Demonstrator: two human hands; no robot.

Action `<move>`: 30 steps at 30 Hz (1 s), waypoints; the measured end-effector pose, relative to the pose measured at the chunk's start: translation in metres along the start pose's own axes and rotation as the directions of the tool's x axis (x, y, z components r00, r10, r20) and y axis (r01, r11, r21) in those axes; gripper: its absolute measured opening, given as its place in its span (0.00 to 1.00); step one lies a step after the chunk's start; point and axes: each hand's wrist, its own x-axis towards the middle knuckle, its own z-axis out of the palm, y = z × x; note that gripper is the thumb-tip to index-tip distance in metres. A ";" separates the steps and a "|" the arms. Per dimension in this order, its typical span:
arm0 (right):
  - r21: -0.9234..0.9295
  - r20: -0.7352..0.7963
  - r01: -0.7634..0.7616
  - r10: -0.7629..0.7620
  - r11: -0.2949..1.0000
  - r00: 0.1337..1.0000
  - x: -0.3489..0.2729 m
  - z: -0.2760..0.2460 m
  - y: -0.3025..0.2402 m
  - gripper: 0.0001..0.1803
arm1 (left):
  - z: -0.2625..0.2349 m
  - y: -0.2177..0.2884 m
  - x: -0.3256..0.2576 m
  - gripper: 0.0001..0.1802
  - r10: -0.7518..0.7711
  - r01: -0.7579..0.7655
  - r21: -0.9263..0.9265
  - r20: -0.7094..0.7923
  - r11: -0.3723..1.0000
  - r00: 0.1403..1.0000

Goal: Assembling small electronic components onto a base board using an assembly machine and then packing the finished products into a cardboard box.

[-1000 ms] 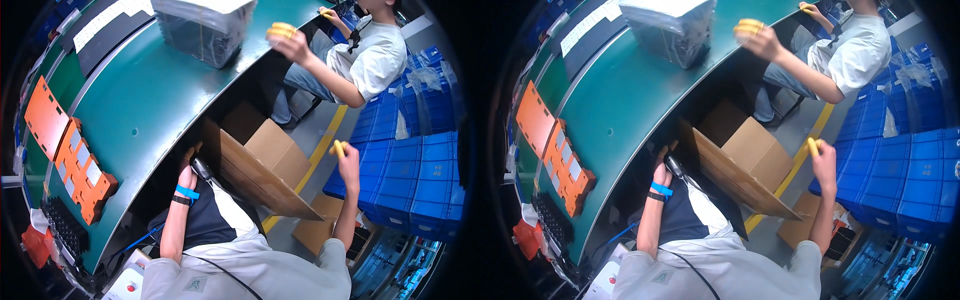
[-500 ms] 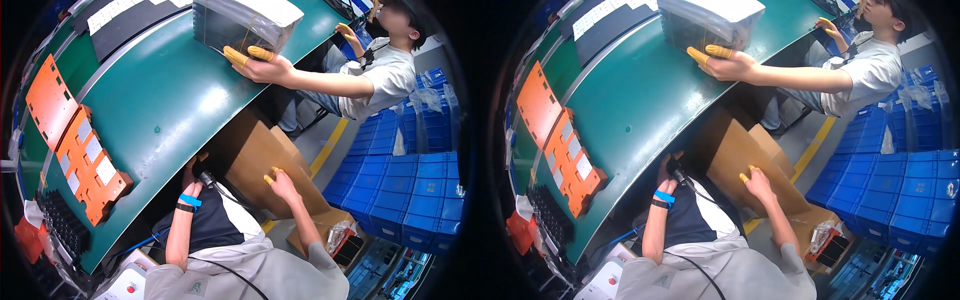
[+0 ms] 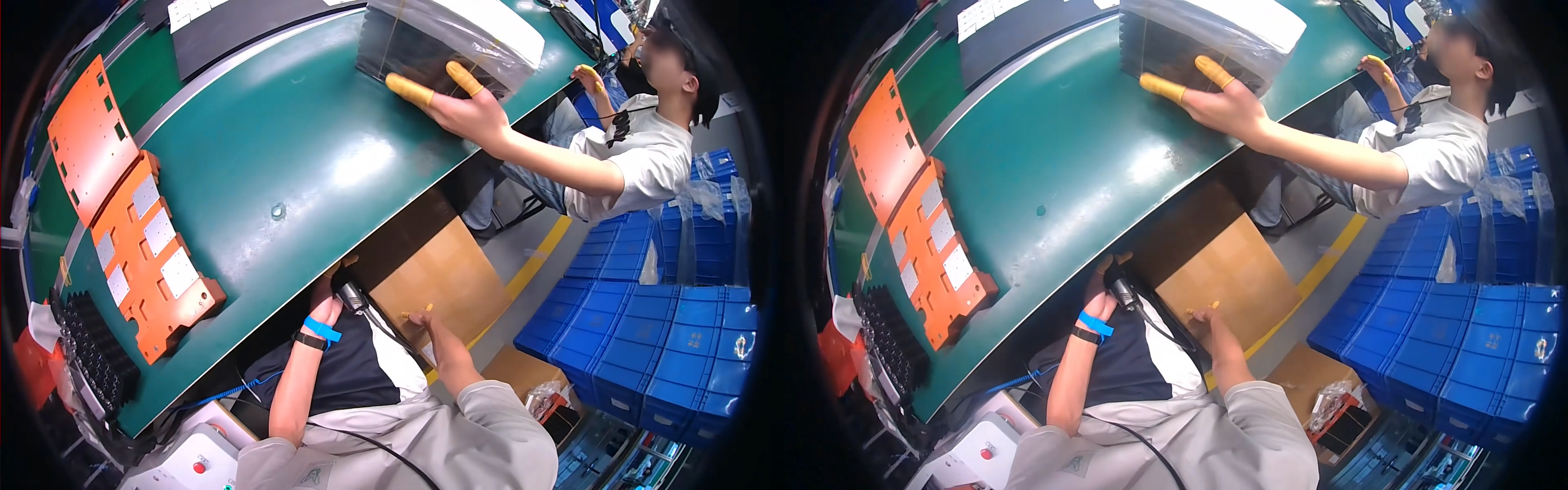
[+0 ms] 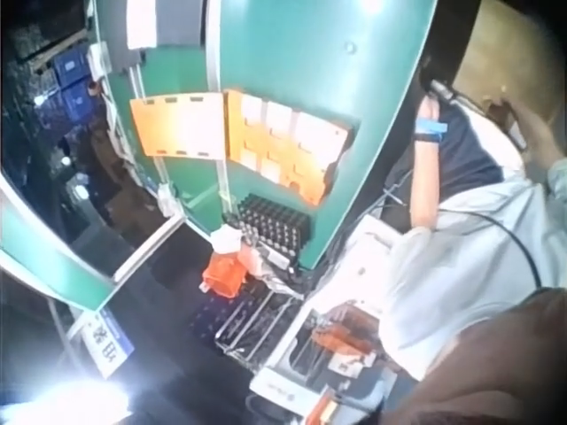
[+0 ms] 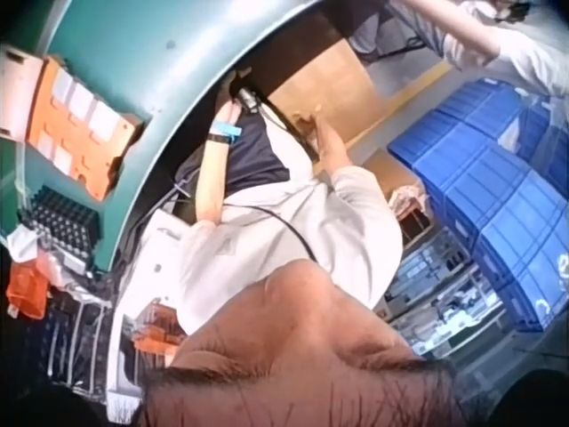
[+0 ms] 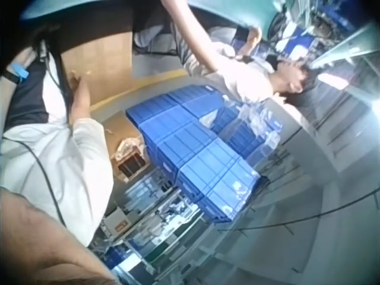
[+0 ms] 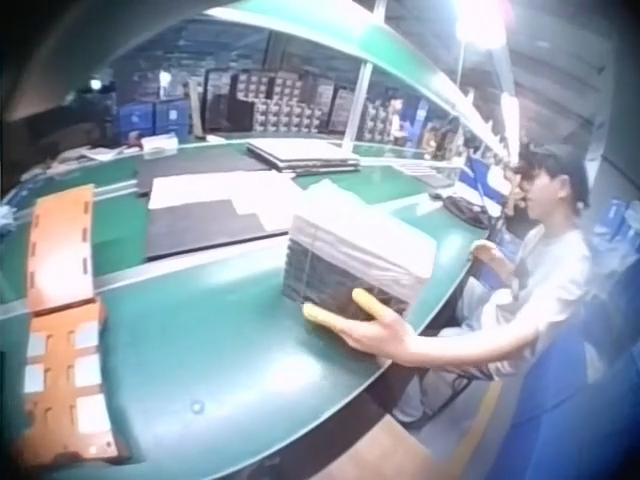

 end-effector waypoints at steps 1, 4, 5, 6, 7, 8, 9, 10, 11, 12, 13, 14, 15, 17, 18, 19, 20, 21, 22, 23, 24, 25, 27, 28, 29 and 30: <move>0.029 0.016 -0.006 0.005 1.000 1.000 -0.004 -0.002 0.000 0.34 | 0.003 -0.001 0.001 0.17 0.005 -0.005 -0.006 0.010 1.000 1.000; 0.068 0.061 -0.010 0.006 0.998 0.998 -0.023 -0.008 -0.006 0.33 | 0.001 -0.004 0.003 0.19 0.009 -0.009 -0.034 0.014 0.999 1.000; 0.121 0.003 0.022 -0.022 0.992 1.000 -0.036 -0.006 -0.015 0.31 | -0.006 -0.003 0.003 0.20 0.010 -0.010 -0.044 0.004 0.999 1.000; 0.181 -0.074 0.045 -0.032 0.982 0.997 -0.040 -0.008 -0.011 0.30 | -0.002 -0.004 0.003 0.20 0.009 -0.009 -0.049 0.006 0.999 1.000; 0.177 -0.074 0.044 -0.031 0.983 0.997 -0.043 -0.005 -0.013 0.30 | 0.001 -0.005 0.003 0.20 0.016 -0.015 -0.035 0.015 0.999 1.000; 0.180 -0.196 0.066 -0.030 0.981 0.980 -0.041 0.000 0.004 0.28 | 0.011 -0.008 0.006 0.20 0.011 -0.009 -0.029 0.048 1.000 0.999; 0.175 -0.299 0.102 -0.046 0.979 0.953 -0.041 0.009 0.006 0.26 | 0.010 -0.008 0.008 0.20 -0.020 0.022 -0.029 0.086 0.999 0.996; 0.172 -0.302 0.101 -0.045 0.980 0.952 -0.039 0.017 0.007 0.26 | 0.009 -0.010 0.009 0.20 -0.036 0.037 -0.002 0.093 0.999 0.995; 0.071 -0.332 0.101 -0.072 0.992 0.940 -0.039 0.027 0.003 0.26 | 0.011 -0.012 0.011 0.20 -0.055 0.052 0.028 0.099 0.998 0.994; -0.032 -0.359 0.099 -0.104 0.995 0.928 -0.039 0.035 -0.005 0.25 | 0.015 -0.015 0.011 0.17 0.002 -0.002 -0.002 0.083 1.000 0.997; -0.033 -0.360 0.098 -0.103 0.995 0.927 -0.037 0.043 -0.016 0.25 | 0.016 -0.017 0.012 0.17 0.002 -0.002 -0.003 0.084 1.000 0.996; -0.009 -0.266 0.100 -0.098 0.995 0.959 -0.043 0.046 -0.037 0.25 | 0.013 -0.020 0.015 0.15 0.013 -0.012 -0.023 0.084 1.000 0.996; 0.018 -0.171 0.097 -0.093 0.995 0.981 -0.054 0.044 -0.052 0.24 | 0.011 -0.022 0.017 0.13 0.023 -0.019 -0.043 0.086 0.999 0.996; 0.013 -0.158 0.106 -0.102 0.994 0.982 -0.088 0.028 -0.068 0.24 | -0.001 -0.028 0.018 0.13 -0.034 0.041 -0.128 0.057 0.991 0.998; 0.007 -0.147 0.121 -0.118 0.993 0.982 -0.097 0.022 -0.079 0.24 | -0.016 -0.038 0.024 0.13 -0.042 0.038 -0.172 -0.021 0.984 0.999; 0.005 -0.138 0.128 -0.126 0.992 0.982 -0.105 0.019 -0.086 0.24 | -0.029 -0.046 0.029 0.14 -0.062 0.040 -0.219 -0.094 0.975 0.994; 0.008 -0.131 0.129 -0.127 0.992 0.983 -0.110 0.017 -0.086 0.24 | -0.035 -0.049 0.030 0.14 -0.065 0.044 -0.220 -0.090 0.975 0.994; 0.010 -0.124 0.130 -0.128 0.991 0.984 -0.114 0.016 -0.086 0.24 | -0.041 -0.050 0.032 0.13 -0.022 0.024 -0.228 0.009 0.973 1.000; 0.018 -0.124 0.128 -0.125 0.992 0.984 -0.124 0.011 -0.088 0.24 | -0.047 -0.054 0.033 0.13 0.017 0.011 -0.237 0.117 0.971 0.993; 0.011 -0.116 0.143 -0.141 0.990 0.983 -0.131 0.008 -0.095 0.23 | -0.070 -0.061 0.040 0.13 0.030 -0.002 -0.239 0.114 0.971 0.993; 0.002 -0.106 0.160 -0.159 0.987 0.982 -0.138 0.004 -0.104 0.23 | -0.092 -0.068 0.048 0.14 0.069 -0.065 -0.252 0.007 0.966 0.998; -0.014 -0.087 0.180 -0.181 0.983 0.980 -0.149 0.000 -0.116 0.23 | -0.114 -0.072 0.051 0.17 0.109 -0.134 -0.261 -0.110 0.956 0.988; -0.031 -0.068 0.190 -0.192 0.981 0.979 -0.151 -0.006 -0.116 0.23 | -0.116 -0.069 0.043 0.15 0.086 -0.144 -0.421 -0.153 0.895 0.984; -0.043 -0.054 0.200 -0.202 0.979 0.978 -0.153 -0.009 -0.120 0.23 | -0.118 -0.064 0.036 0.16 0.388 -0.316 0.369 -0.137 0.874 0.912; -0.040 -0.064 0.177 -0.180 0.983 0.982 -0.151 -0.015 -0.106 0.23 | -0.090 -0.054 0.029 0.17 0.542 -0.312 0.904 0.111 0.293 0.833; -0.037 -0.076 0.155 -0.157 0.987 0.985 -0.149 -0.022 -0.092 0.23 | -0.055 -0.047 0.021 0.21 0.440 -0.217 0.958 0.116 0.186 0.890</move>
